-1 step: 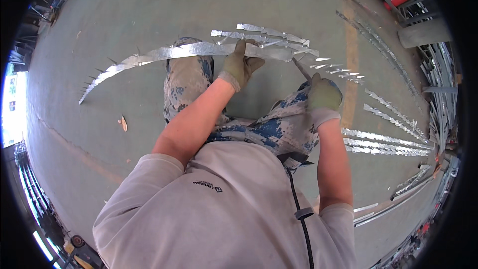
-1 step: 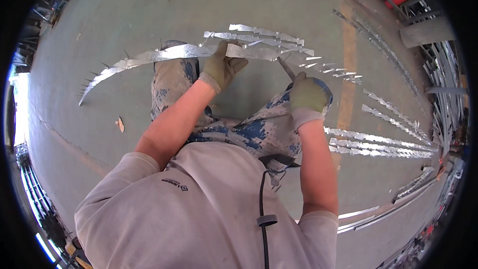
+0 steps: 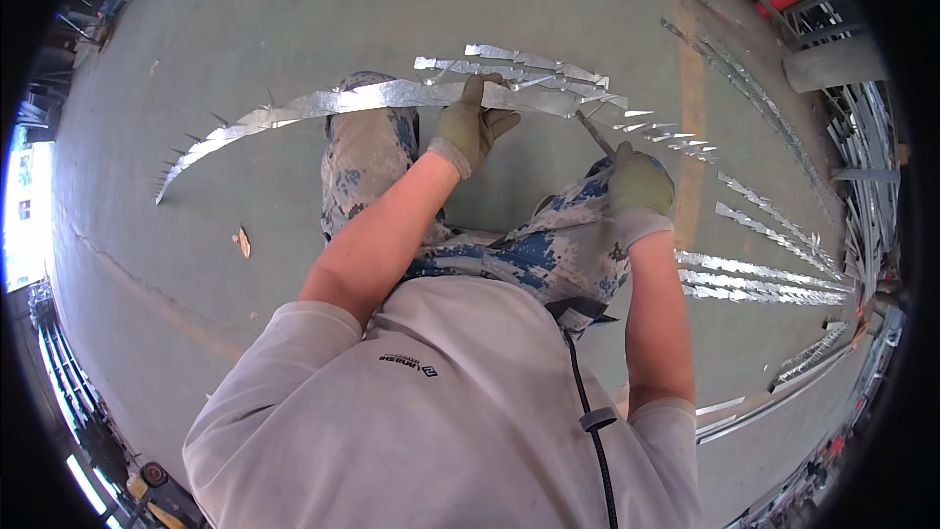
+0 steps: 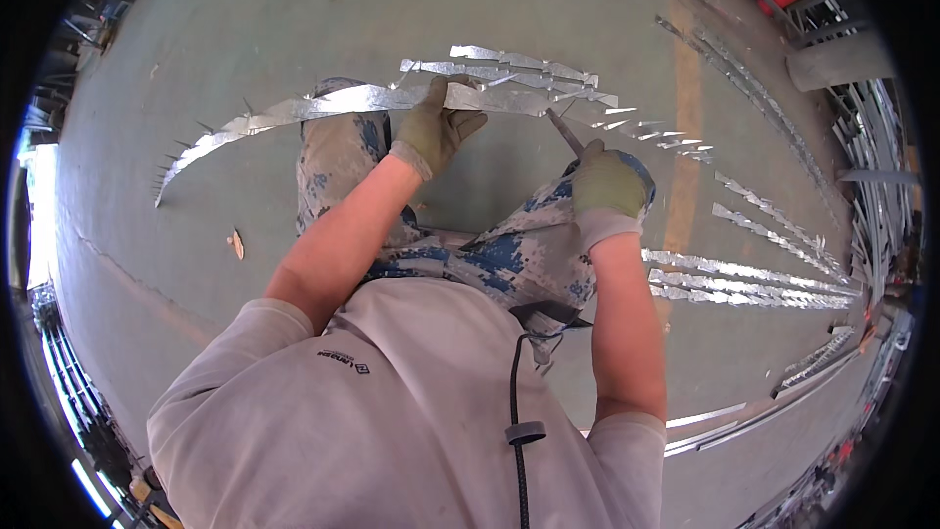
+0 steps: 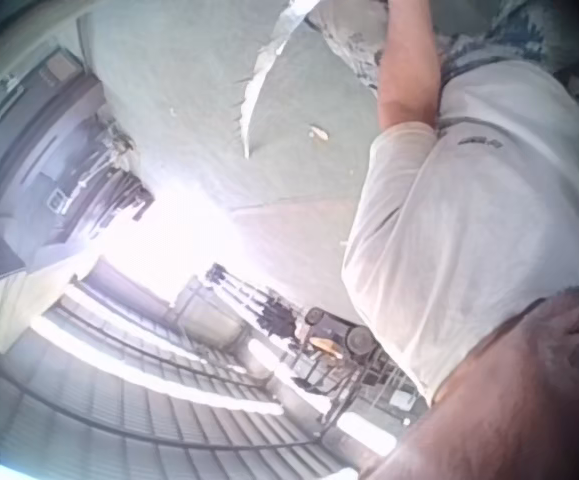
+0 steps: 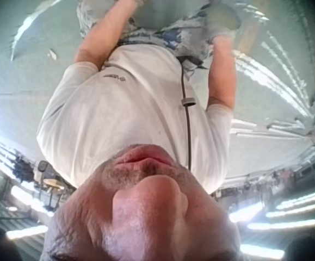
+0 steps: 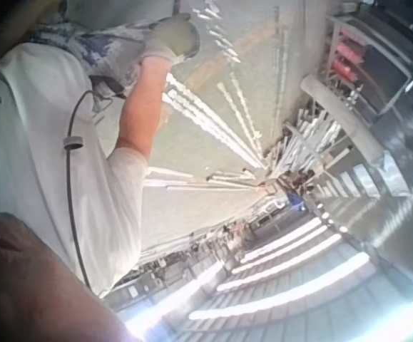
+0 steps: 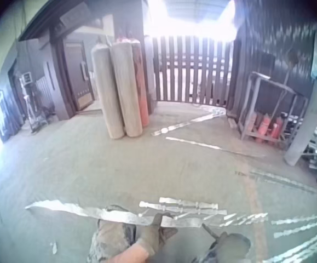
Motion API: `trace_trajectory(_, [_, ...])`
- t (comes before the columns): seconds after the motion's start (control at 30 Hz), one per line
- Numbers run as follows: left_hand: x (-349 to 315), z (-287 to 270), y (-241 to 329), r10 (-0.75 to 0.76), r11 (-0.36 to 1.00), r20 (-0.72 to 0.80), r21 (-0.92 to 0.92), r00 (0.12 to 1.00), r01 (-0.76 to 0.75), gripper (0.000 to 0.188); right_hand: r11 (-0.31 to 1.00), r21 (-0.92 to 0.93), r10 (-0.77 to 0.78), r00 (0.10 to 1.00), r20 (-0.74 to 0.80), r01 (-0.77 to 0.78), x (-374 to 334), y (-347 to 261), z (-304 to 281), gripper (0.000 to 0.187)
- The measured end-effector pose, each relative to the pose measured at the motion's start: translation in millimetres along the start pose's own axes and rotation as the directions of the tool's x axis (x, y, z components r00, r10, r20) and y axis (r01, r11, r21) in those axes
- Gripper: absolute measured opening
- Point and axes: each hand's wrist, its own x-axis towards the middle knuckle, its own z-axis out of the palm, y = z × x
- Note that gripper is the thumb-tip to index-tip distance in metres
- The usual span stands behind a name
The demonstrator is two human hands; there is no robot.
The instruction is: The person kneels on the floor and uses tin snips to cut a long, silver metal strip into smaller segments. They repeatedly position the snips, cut the strip, and set the pieces aside on the floor.
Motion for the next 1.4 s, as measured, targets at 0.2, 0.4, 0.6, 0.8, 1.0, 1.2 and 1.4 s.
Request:
trace_trajectory(0.2, [-5.9, 11.2, 10.3, 0.012, 0.997, -0.013, 0.081, 1.0, -0.011, 0.039, 0.835, 0.55, -0.018, 1.0, -0.024, 0.028, -24.9, 12.1, 7.5, 0.038])
trace_trajectory(0.4, [1.4, 11.5, 11.4, 0.002, 0.998, 0.039, 0.064, 0.999, -0.005, 0.04, -0.121, 0.935, -0.145, 0.938, 0.316, -0.334, -53.5, -29.4, 37.6, 0.035])
trace_trajectory(0.6, [4.5, 4.9, 8.0, 0.004, 0.997, 0.046, 0.078, 0.999, -0.008, 0.041, -0.089, 0.929, -0.17, 0.925, 0.34, -0.358, -34.3, -59.8, 62.2, 0.04])
trace_trajectory(0.8, [3.2, 4.6, 4.9, 0.023, 0.996, 0.044, 0.081, 0.999, -0.027, 0.039, -0.053, 0.948, -0.156, 0.94, 0.304, -0.315, -24.1, -73.4, 71.9, 0.038])
trace_trajectory(1.0, [3.8, 5.2, 5.8, 0.028, 0.996, 0.055, 0.078, 0.998, -0.032, 0.037, -0.102, 0.967, -0.129, 0.967, 0.22, -0.234, -22.2, -80.8, 83.2, 0.039])
trace_trajectory(1.2, [4.4, 2.7, 4.7, 0.047, 0.997, 0.081, 0.058, 0.996, -0.051, 0.037, -0.045, 0.963, -0.143, 0.956, 0.257, -0.265, -23.4, -82.1, 73.0, 0.04])
trace_trajectory(1.4, [6.0, -1.3, 4.0, 0.057, 0.996, 0.086, 0.059, 0.995, -0.062, 0.036, -0.191, 0.879, -0.307, 0.877, 0.369, -0.436, -16.4, -78.5, 64.1, 0.029])
